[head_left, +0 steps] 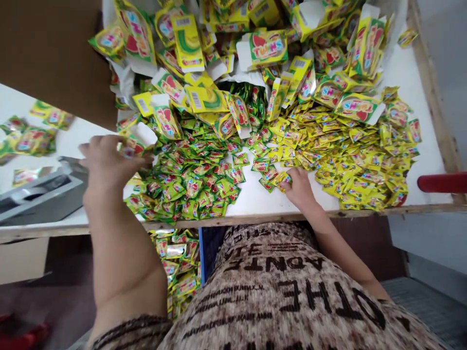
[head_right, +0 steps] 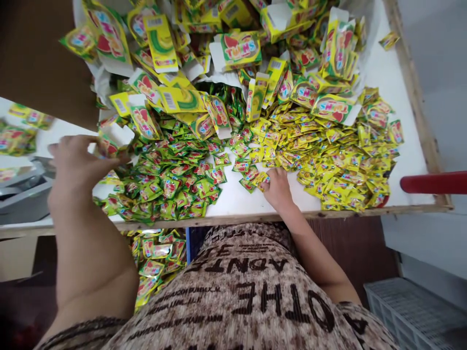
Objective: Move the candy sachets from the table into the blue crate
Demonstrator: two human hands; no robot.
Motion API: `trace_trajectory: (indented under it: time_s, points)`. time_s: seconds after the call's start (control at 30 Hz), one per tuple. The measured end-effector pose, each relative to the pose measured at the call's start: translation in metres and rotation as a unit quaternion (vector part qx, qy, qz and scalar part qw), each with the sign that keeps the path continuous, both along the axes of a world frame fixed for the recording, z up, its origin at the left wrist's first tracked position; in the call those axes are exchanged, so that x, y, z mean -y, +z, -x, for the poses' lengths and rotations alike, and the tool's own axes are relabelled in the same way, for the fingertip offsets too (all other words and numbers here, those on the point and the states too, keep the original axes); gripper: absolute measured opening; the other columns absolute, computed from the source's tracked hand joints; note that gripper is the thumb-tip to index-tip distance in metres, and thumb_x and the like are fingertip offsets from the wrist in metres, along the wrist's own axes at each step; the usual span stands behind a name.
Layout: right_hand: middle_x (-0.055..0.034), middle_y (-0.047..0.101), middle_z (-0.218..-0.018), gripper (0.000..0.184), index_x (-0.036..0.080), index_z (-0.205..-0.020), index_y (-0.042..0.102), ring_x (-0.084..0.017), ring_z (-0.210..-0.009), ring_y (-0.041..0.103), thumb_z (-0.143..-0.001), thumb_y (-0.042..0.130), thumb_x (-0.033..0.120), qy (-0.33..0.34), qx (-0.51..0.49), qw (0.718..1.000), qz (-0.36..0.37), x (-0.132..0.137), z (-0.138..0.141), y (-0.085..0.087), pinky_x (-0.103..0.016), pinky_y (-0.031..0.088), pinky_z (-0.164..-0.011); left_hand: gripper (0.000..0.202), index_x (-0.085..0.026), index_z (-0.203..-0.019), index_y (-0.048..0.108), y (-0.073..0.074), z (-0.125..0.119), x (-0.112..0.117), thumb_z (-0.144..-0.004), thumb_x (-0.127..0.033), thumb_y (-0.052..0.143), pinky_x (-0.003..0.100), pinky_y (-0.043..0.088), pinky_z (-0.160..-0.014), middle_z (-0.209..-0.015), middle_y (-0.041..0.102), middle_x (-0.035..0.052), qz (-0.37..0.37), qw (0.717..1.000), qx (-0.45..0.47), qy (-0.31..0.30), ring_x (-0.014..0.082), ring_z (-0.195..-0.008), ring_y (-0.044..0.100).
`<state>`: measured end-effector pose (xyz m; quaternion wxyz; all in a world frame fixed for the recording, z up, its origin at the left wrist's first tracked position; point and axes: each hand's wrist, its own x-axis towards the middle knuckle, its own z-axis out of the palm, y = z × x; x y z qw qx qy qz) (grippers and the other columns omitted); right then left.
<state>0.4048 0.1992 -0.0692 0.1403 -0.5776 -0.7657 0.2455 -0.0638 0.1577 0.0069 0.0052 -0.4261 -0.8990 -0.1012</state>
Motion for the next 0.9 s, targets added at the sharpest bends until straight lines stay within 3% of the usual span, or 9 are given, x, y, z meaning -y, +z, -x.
trace_trajectory:
  time_s: [0.1,0.17,0.27,0.33,0.4,0.53,0.67,0.8,0.9]
  points:
    - [-0.0070,0.062,-0.093,0.027,0.019,-0.102,0.057,-0.025,-0.088,0.057,-0.076,0.062,0.025,0.008,-0.061,0.996,0.068,0.007,-0.004,0.006,-0.040,0.047,-0.082,0.077,-0.015,-0.114,0.054,0.013,-0.055,0.019,-0.049,-0.040,0.089,0.042,0.045,-0.087,-0.099,0.058,0.0045,-0.107,0.994,-0.008,-0.021,0.0234,-0.095,0.054]
    - [-0.0056,0.063,-0.093,0.025,0.020,-0.101,0.058,-0.023,-0.086,0.059,-0.078,0.062,0.029,0.008,-0.122,0.990,0.069,0.008,-0.005,0.017,-0.038,0.048,-0.080,0.072,-0.016,-0.109,0.053,0.014,-0.110,0.027,-0.052,-0.041,0.088,0.031,0.045,-0.068,-0.083,0.058,0.0014,-0.090,0.983,0.095,-0.127,0.0170,-0.072,0.053]
    - [-0.0079,0.062,-0.098,0.022,0.020,-0.098,0.060,-0.024,-0.092,0.059,-0.084,0.060,0.037,-0.036,-0.203,0.978,-0.033,0.007,0.001,0.042,-0.036,0.048,-0.081,0.052,-0.019,-0.103,0.055,-0.003,-0.195,0.027,-0.063,-0.041,0.080,0.029,0.042,-0.061,-0.083,0.060,0.0025,-0.005,0.923,0.227,-0.312,0.0182,-0.070,0.056]
    - [-0.0089,0.062,-0.101,0.024,0.021,-0.105,0.058,-0.024,-0.092,0.060,-0.088,0.056,0.039,-0.069,-0.238,0.965,-0.084,0.007,0.010,0.055,-0.036,0.049,-0.080,0.047,-0.020,-0.104,0.054,-0.019,-0.240,0.024,-0.068,-0.041,0.076,0.030,0.042,-0.061,-0.087,0.061,0.0045,0.027,0.903,0.258,-0.342,0.0217,-0.074,0.059]
    - [-0.0092,0.062,-0.102,0.025,0.021,-0.109,0.057,-0.024,-0.093,0.061,-0.090,0.054,0.036,-0.062,-0.246,0.961,-0.112,0.009,0.019,0.059,-0.036,0.050,-0.081,0.048,-0.020,-0.107,0.051,-0.032,-0.272,0.023,-0.071,-0.041,0.074,0.031,0.042,-0.061,-0.090,0.062,0.0066,0.031,0.908,0.269,-0.320,0.0250,-0.079,0.061]
    - [-0.0107,0.064,-0.096,0.020,0.018,-0.105,0.061,-0.025,-0.094,0.060,-0.090,0.054,0.029,-0.019,-0.193,0.968,-0.157,0.012,0.024,0.050,-0.037,0.048,-0.084,0.047,-0.019,-0.112,0.049,-0.050,-0.299,0.023,-0.075,-0.039,0.069,0.033,0.043,-0.064,-0.095,0.063,0.0096,0.000,0.929,0.271,-0.252,0.0283,-0.085,0.063]
    - [-0.0093,0.064,-0.097,0.016,0.019,-0.100,0.064,-0.024,-0.094,0.060,-0.086,0.056,0.022,0.043,-0.162,0.982,-0.088,0.008,0.016,0.048,-0.036,0.048,-0.084,0.043,-0.019,-0.112,0.049,-0.063,-0.302,0.030,-0.077,-0.036,0.068,0.034,0.045,-0.072,-0.099,0.062,0.0105,-0.039,0.933,0.269,-0.237,0.0280,-0.093,0.062]
    - [-0.0070,0.064,-0.095,0.017,0.020,-0.096,0.066,-0.024,-0.094,0.058,-0.083,0.057,0.015,0.198,-0.126,0.972,0.003,-0.003,0.010,0.064,-0.036,0.046,-0.084,0.050,-0.021,-0.113,0.046,-0.071,-0.305,0.040,-0.075,-0.041,0.073,0.033,0.044,-0.072,-0.094,0.060,0.0063,-0.043,0.902,0.354,-0.244,0.0241,-0.087,0.060]
    - [-0.0099,0.062,-0.099,0.023,0.018,-0.100,0.063,-0.026,-0.098,0.055,-0.082,0.053,0.010,0.242,-0.084,0.967,0.010,-0.003,0.009,0.073,-0.039,0.044,-0.086,0.047,-0.022,-0.109,0.045,-0.070,-0.307,0.044,-0.076,-0.041,0.072,0.029,0.041,-0.068,-0.086,0.058,0.0013,-0.042,0.867,0.443,-0.223,0.0194,-0.078,0.057]
